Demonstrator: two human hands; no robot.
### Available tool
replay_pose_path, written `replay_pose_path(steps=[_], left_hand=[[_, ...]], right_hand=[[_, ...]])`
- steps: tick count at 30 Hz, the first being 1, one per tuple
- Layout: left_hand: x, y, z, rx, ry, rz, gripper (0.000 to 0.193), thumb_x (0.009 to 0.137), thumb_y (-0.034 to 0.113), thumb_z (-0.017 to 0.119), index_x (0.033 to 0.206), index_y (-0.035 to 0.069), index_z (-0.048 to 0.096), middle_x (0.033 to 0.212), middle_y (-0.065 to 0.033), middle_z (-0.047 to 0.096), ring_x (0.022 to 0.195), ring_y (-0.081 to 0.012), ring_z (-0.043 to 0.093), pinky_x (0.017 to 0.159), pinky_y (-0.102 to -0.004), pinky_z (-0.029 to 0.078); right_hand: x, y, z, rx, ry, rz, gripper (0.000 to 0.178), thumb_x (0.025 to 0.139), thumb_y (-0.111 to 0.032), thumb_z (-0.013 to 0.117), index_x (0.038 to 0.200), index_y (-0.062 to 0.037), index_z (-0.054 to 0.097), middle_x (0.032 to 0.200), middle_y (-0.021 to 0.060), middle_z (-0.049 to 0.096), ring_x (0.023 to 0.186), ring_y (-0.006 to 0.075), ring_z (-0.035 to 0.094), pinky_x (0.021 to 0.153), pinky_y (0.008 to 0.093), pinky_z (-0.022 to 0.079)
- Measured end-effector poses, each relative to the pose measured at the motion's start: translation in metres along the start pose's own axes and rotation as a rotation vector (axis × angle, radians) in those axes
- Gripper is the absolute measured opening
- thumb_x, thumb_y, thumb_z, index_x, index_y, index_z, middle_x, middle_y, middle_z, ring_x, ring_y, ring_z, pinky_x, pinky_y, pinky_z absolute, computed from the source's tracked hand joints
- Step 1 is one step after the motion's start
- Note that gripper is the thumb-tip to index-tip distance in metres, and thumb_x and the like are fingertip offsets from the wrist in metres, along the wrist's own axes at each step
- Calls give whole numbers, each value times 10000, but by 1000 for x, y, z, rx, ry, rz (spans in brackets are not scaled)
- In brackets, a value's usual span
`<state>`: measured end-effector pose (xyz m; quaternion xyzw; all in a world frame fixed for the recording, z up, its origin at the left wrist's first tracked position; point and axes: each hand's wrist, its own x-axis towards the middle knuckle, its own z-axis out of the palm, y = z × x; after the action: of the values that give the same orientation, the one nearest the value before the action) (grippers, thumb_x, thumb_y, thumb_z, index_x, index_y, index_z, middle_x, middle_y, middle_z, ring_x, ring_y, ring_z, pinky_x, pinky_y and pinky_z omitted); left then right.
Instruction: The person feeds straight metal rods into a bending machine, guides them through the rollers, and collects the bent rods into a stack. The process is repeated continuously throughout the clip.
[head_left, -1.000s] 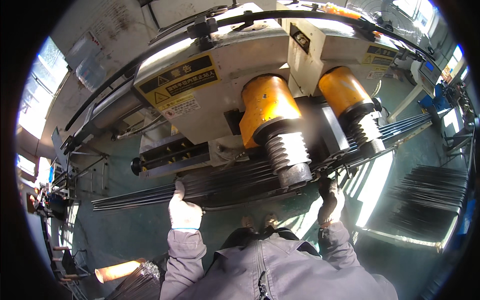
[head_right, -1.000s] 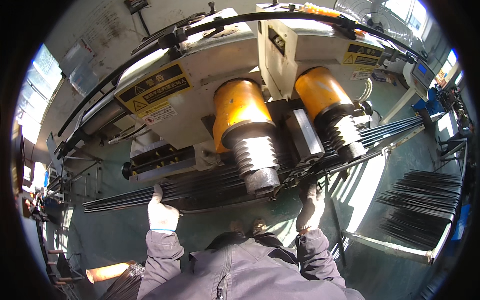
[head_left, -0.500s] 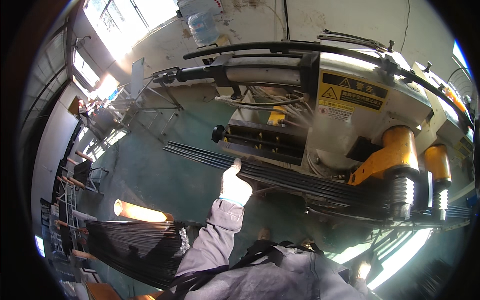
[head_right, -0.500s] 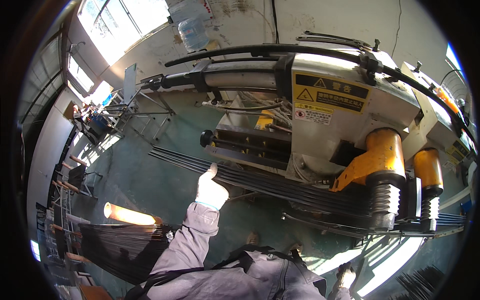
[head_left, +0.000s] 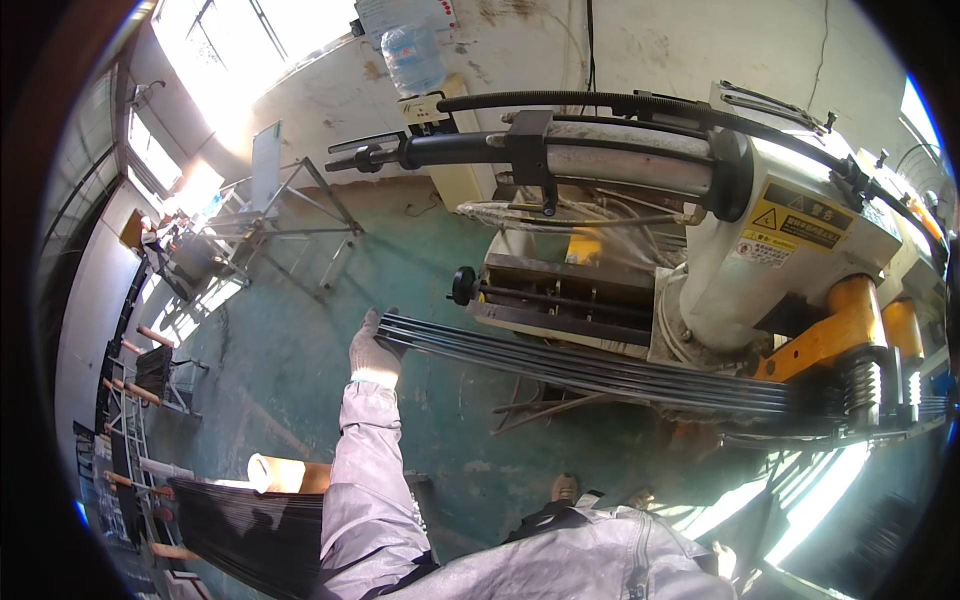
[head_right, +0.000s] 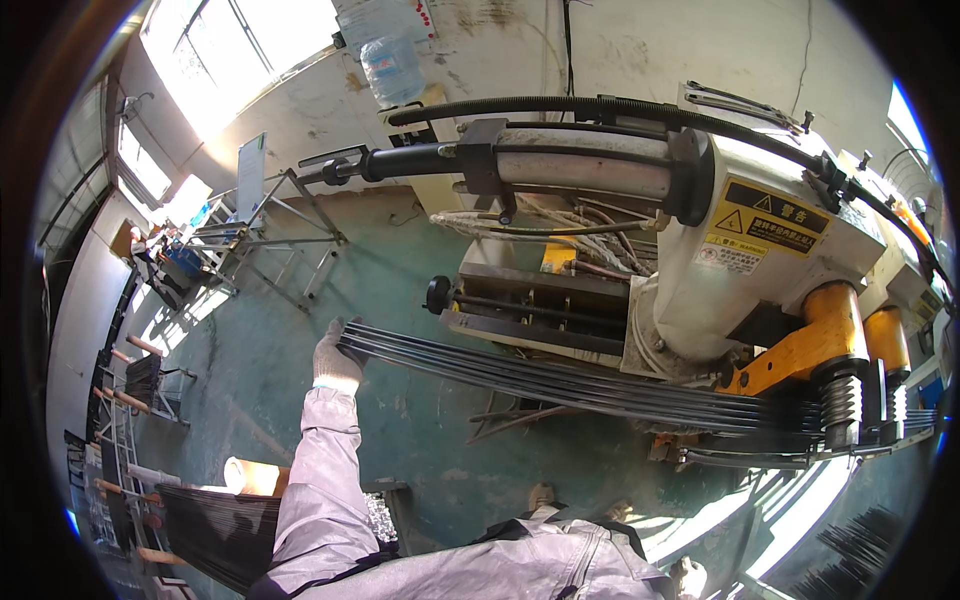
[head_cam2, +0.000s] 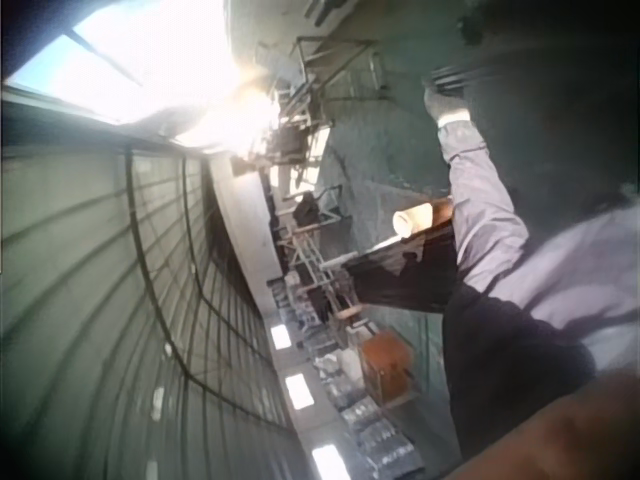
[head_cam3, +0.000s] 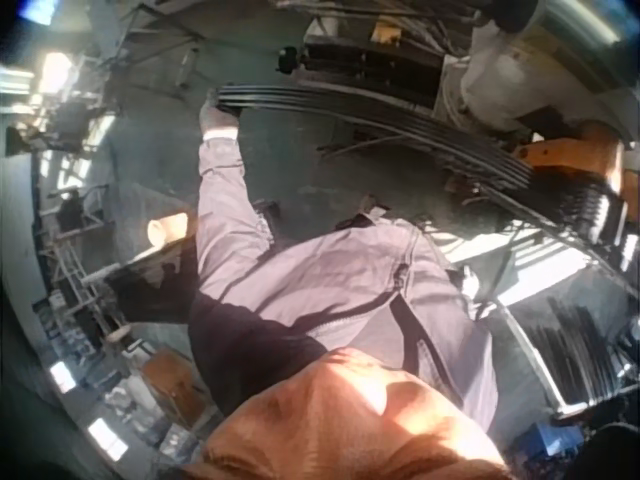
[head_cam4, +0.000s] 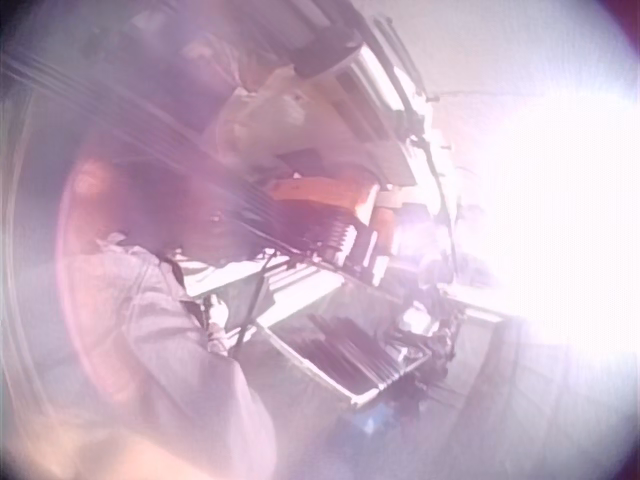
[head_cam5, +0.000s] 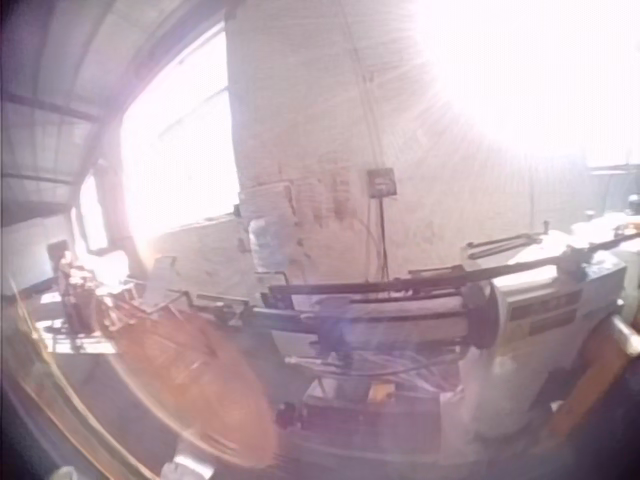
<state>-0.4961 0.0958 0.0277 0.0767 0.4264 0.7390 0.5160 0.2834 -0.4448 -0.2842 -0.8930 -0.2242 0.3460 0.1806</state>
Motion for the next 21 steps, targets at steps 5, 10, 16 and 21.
replay_pose_path(steps=[5,10,16,21], left_hand=[[-13,-1,-6,97,-126,-110,384,1153,304,604,1506,155,626,1403,-175,710,1244,-408,693,973,-692,621],[-16,8,-15,231,-148,-183,436,1140,445,602,1550,302,629,1501,-136,677,1323,-401,680,1023,-694,594],[23,13,-39,146,-92,-128,633,1150,582,469,1424,61,701,1464,-159,722,1368,-356,667,1154,-563,536],[4,-24,-53,37,42,-41,708,1151,594,459,1549,30,619,1569,-166,652,1424,-328,610,1267,-460,410]], right_hand=[[-51,-77,-7,556,-7,56,284,1010,-198,697,804,-4,670,664,99,659,557,196,617,519,357,469],[-45,-116,-21,152,74,1,324,976,-235,719,1013,81,777,828,144,767,691,226,725,645,352,557],[-2,-138,-12,252,-93,113,432,1002,-437,715,1037,-24,835,904,91,807,850,224,755,800,395,565],[64,-126,-35,113,-220,-3,495,989,-479,679,1107,-25,838,1049,177,839,1050,352,786,971,446,575]])
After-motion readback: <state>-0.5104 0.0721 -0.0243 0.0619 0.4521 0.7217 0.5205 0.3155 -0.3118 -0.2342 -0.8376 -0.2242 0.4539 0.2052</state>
